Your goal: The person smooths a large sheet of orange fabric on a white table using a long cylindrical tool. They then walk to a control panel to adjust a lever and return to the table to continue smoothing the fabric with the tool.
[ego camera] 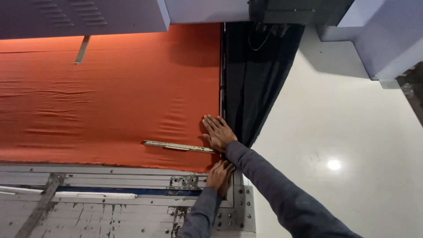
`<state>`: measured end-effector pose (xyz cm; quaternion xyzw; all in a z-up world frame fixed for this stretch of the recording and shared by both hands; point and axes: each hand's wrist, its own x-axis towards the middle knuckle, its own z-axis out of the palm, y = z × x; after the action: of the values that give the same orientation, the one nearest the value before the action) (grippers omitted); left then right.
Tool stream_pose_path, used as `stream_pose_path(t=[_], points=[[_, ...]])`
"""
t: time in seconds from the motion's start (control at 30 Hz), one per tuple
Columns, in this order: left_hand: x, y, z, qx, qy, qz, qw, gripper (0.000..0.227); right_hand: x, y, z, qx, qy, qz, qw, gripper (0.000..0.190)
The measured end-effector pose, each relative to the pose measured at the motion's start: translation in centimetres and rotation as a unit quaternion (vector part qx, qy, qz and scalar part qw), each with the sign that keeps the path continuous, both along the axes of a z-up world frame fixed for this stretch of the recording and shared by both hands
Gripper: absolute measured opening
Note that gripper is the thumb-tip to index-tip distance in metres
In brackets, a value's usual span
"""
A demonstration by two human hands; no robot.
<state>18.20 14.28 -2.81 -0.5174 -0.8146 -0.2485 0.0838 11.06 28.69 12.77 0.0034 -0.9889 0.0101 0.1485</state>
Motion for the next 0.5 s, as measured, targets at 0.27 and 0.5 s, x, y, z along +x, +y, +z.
stream_pose_path(t=[0.27, 0.5], points=[[-9.6, -4.0, 16.9, -0.072, -0.135, 0.1, 0.983, 0.047, -0.1, 0.2, -0.9, 0.067, 0.034, 0.006, 0.997, 0.064], [-20.4, -6.8, 4.5, -0.08, -0.159, 0.23, 0.957, 0.035, 0.4, -0.5, 0.7, -0.012, -0.044, -0.006, 0.999, 0.067]])
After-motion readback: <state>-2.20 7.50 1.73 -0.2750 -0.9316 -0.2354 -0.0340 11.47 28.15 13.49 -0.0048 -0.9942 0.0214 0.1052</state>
